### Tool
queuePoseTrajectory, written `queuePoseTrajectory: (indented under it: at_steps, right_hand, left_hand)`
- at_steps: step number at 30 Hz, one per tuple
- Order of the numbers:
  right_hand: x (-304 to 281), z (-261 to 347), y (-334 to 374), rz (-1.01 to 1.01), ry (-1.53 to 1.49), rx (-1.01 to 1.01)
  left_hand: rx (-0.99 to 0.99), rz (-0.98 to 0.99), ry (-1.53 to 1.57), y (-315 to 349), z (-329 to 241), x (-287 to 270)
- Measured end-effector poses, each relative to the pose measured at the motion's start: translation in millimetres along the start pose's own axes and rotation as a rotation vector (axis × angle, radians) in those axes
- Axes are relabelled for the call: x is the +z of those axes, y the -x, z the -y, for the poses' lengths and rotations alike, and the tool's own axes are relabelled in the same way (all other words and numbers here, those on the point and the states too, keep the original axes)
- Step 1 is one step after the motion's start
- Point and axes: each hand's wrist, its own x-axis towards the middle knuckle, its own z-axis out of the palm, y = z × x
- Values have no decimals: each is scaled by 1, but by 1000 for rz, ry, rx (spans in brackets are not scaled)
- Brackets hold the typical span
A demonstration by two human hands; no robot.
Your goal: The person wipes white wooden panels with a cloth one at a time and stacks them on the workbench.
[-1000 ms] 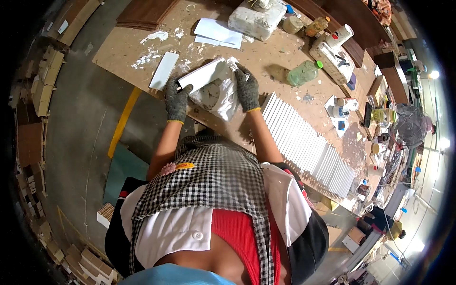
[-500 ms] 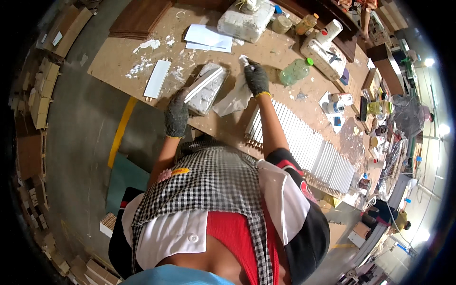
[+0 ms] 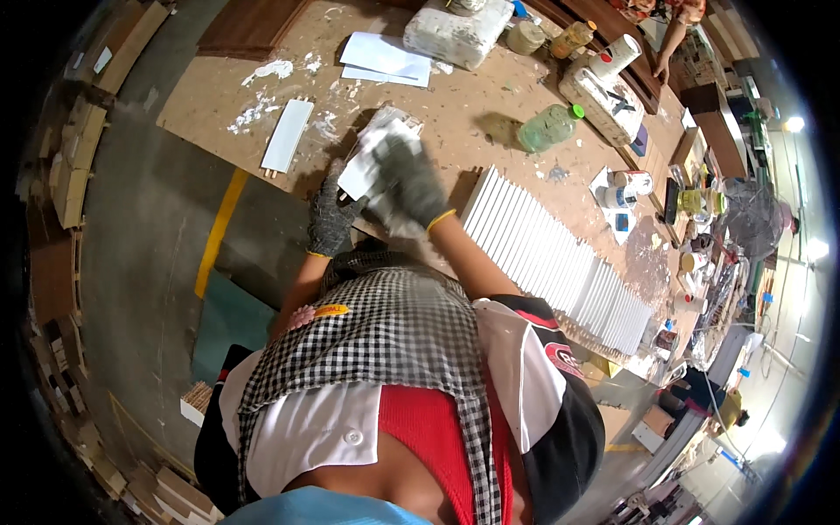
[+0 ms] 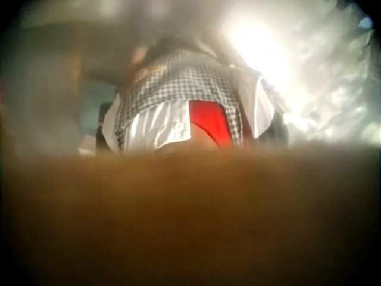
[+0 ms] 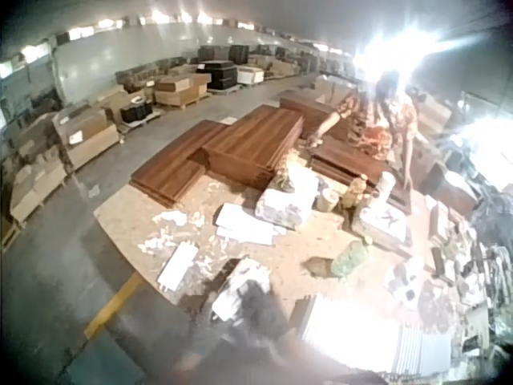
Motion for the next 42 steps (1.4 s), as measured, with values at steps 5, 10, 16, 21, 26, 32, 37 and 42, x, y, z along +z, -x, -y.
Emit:
queuePoseTrajectory:
  at_steps: [5,10,16,21,26,32,37,42]
  right_hand:
    - [-10,-105,3,-140,-216,576]
    - [-5,6,7,28,-117,238]
    - [-18,1,-15,124,-25,447]
    - [-22,23,-21,324,142,382]
    - [-23,26,-24,285,22,589]
    - [7,-60,1,-78,82,431]
    - [-65,-7,-28,-150,-294,487]
    - [5,55,-8,175,-73,-118]
  left_hand:
    - [41,-5,10,0,20,5]
    - [30,-36,12,3,16,2]
    - [-61,-102,117,5,10,8]
    - [-67,-113,44,12,19,12]
    - [14,-116,-89,7,8,8]
    - [-8,-107,23,7,6,9]
    - [-123,-78,467,14,15,9]
    - [-198,-11,491,11,15,2]
